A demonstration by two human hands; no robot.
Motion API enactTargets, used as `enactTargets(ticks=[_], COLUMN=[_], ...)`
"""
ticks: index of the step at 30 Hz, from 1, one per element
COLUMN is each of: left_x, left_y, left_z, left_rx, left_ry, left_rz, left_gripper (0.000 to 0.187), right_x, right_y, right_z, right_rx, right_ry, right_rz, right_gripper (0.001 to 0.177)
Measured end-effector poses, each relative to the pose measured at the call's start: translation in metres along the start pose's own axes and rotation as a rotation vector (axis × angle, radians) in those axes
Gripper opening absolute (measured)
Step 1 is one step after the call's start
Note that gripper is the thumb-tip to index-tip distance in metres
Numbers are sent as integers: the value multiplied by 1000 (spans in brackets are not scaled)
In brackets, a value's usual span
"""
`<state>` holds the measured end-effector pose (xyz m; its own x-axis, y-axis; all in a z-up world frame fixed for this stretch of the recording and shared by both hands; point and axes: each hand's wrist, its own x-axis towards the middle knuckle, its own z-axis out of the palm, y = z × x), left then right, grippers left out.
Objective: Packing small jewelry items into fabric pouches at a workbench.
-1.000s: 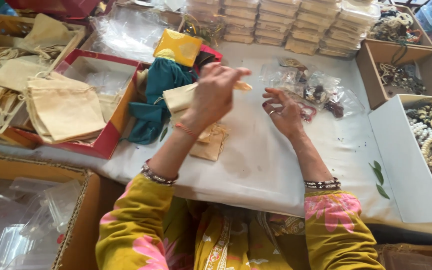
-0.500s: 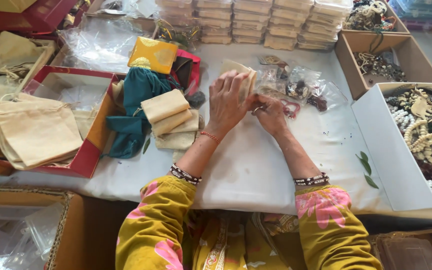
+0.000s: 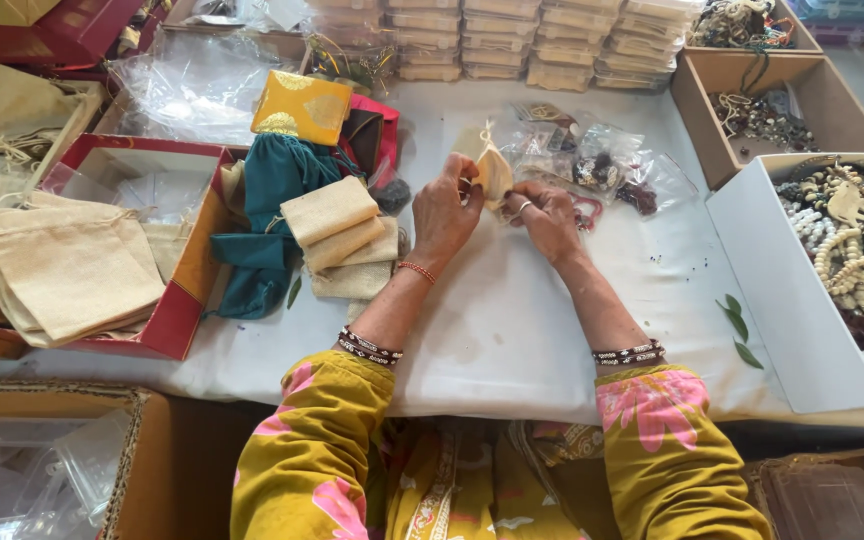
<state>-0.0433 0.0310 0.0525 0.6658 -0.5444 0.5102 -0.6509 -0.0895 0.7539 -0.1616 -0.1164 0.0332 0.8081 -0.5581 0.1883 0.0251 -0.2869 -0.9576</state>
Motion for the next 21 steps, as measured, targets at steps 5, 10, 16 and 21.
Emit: enactTargets(ticks=[5,10,16,21], left_x=[-3,-3,-2,0], left_y=[-17,-14,5,6], left_z=[7,4,-8,-6], left_rx=[31,233,144,115], left_ry=[71,-12,100,167], left_rz=[101,50,104,41], left_gripper=[12,28,29,44], right_x=[-5,0,5,3], right_y=[-1,-3,8,6], right_z=[5,-8,-60,-66], right_rx=[-123,-329,-833,-669], right_ry=[-82,120,856,812], right_rz=[-93,-128,-222,211], right_gripper=[18,19,25,55])
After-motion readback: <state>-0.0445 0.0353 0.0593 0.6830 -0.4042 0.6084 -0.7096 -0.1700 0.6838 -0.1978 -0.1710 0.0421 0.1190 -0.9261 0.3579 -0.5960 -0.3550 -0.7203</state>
